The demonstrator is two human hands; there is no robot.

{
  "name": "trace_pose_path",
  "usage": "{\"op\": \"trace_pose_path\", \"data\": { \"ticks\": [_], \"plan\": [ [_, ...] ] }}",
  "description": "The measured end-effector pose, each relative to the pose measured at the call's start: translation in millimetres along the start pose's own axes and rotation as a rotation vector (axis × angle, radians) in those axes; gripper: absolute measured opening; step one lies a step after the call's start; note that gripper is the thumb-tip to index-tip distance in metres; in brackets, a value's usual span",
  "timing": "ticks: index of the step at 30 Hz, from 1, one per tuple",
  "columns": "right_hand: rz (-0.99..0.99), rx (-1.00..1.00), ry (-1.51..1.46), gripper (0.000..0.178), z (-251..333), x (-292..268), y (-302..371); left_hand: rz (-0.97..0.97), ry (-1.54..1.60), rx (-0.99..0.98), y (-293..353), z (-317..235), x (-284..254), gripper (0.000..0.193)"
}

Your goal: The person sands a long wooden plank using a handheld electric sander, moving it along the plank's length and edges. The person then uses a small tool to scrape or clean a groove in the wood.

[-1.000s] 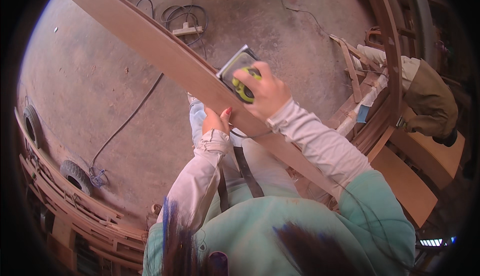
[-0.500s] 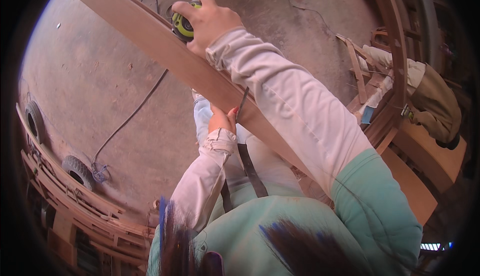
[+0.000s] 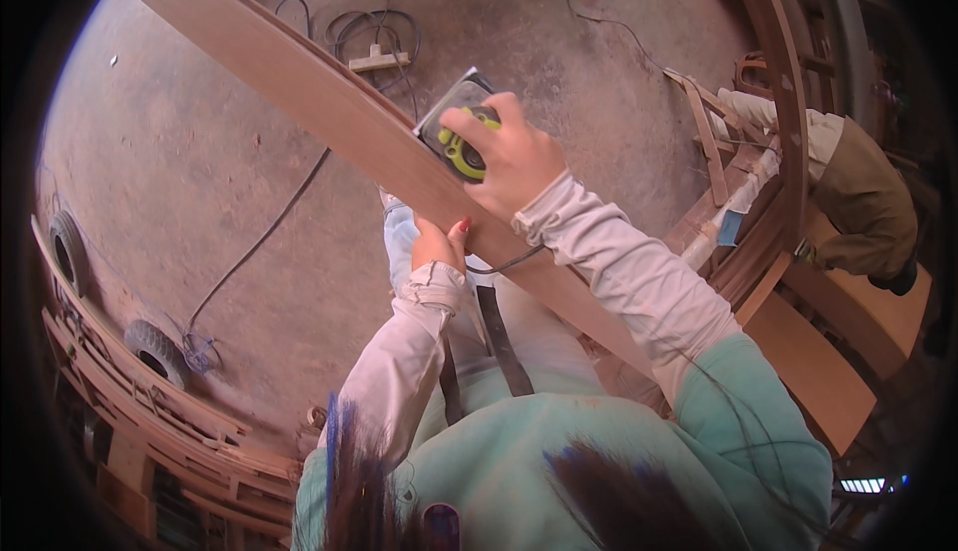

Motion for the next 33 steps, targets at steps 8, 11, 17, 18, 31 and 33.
{"op": "trace_pose_path", "data": {
  "ticks": [8, 11, 17, 18, 31, 33],
  "plan": [
    [0.034, -0.005, 0.051, 0.066, 39.1, -4.2, -107.9, 0.008, -0.166, 0.007, 4.1, -8.7, -1.2, 0.064],
    [0.025, -0.01, 0.069, 0.066, 51.7, -3.5, -128.3, 0.016, -0.179, 0.023, 3.5, -10.7, -4.4, 0.062],
    [0.027, -0.04, 0.036, 0.064, 37.1, -0.2, -88.5, 0.075, -0.027, -0.137, 5.2, -26.0, -9.7, 0.061],
    [0.029, -0.019, 0.039, 0.065, 28.6, -0.7, -73.3, 0.088, -0.015, -0.153, 3.3, -25.1, -8.4, 0.061],
    [0.019, 0.023, -0.017, 0.063, -20.0, -0.2, 41.3, 0.066, -0.023, -0.067, -6.2, 0.2, -2.7, 0.073],
    [0.023, 0.017, -0.026, 0.064, -9.4, -0.8, 15.5, 0.074, -0.005, -0.047, -5.8, 1.4, -3.7, 0.077]
  ]
}}
Point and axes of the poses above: each hand's wrist, its own y-axis away from the middle knuckle, its own x-axis out of the palm, z = x × y, the point moved 2 cm from there along -y, towards the middle knuckle, and after that the axes turned 13 degrees about y, right-handed, at the moved point
